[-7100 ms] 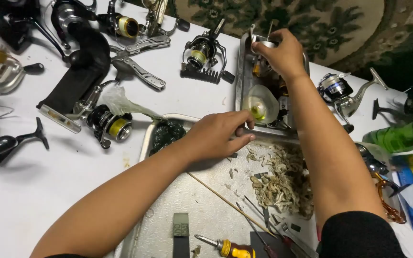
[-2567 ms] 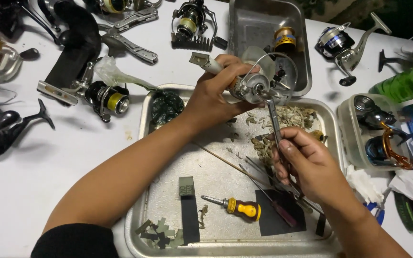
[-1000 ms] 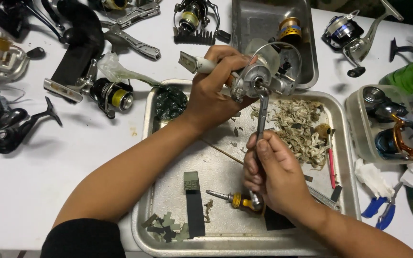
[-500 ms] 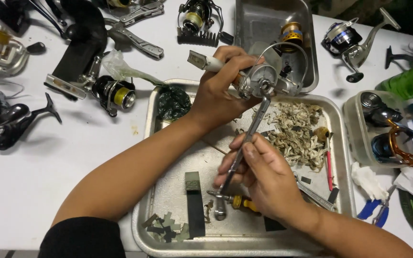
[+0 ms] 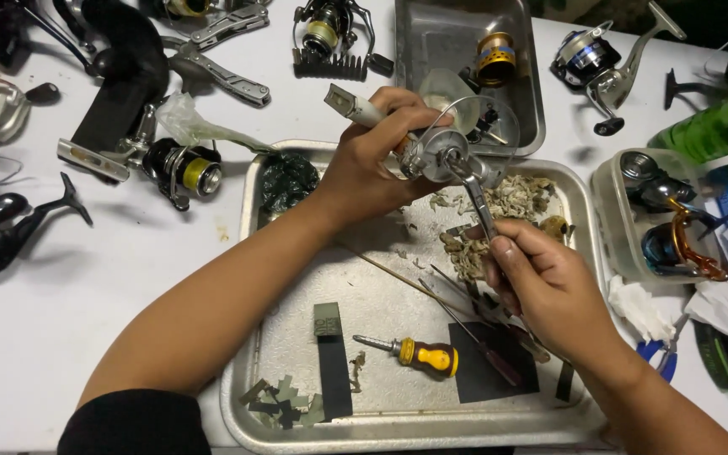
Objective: Disassembling, cleaning debris from, and reassembling a fishing reel using hand tools.
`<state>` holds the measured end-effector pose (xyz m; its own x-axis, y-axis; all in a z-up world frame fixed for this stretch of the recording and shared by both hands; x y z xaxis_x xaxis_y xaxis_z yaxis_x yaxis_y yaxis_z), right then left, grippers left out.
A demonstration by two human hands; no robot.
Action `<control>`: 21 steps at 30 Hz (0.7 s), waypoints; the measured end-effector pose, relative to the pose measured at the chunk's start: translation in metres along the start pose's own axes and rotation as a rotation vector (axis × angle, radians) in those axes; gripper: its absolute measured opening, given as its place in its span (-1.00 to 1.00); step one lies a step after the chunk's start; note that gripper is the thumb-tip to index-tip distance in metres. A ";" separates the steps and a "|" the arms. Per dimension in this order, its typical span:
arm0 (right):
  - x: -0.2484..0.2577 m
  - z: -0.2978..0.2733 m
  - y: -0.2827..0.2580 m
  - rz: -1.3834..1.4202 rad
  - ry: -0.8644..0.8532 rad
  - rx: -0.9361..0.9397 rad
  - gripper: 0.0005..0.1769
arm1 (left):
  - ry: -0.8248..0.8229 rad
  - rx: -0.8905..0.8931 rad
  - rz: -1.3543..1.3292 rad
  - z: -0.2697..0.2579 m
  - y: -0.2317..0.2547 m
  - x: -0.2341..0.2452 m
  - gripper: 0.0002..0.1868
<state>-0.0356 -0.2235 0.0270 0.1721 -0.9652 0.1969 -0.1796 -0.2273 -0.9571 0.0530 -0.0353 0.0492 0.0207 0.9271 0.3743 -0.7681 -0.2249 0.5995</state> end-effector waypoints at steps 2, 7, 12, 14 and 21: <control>0.004 0.002 0.000 -0.024 -0.003 0.009 -0.67 | -0.014 -0.010 0.015 0.000 0.001 -0.001 -0.39; 0.008 0.003 0.011 0.027 0.000 -0.064 -0.69 | -0.039 -0.021 0.017 0.000 0.003 -0.004 -0.39; 0.011 0.001 0.001 -0.085 0.014 -0.063 -0.64 | -0.083 -0.001 -0.028 -0.002 -0.002 -0.009 -0.34; 0.019 0.004 0.007 -0.121 0.009 -0.013 -0.68 | -0.100 0.007 -0.029 -0.001 -0.001 -0.009 -0.31; 0.034 0.008 0.000 -0.255 -0.005 0.032 -0.71 | -0.116 -0.033 0.002 0.000 0.001 -0.011 -0.30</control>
<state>-0.0221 -0.2554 0.0319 0.2130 -0.8764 0.4319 -0.0988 -0.4591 -0.8829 0.0515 -0.0461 0.0456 0.0920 0.8852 0.4561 -0.7891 -0.2145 0.5756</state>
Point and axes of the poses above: each hand's wrist, its own z-axis towards the middle knuckle, its own x-axis out of the back of the hand, y = z × x, the point moved 10 cm from there along z, towards the middle knuckle, and after that the axes turned 11 degrees about z, right-handed, at the moved point
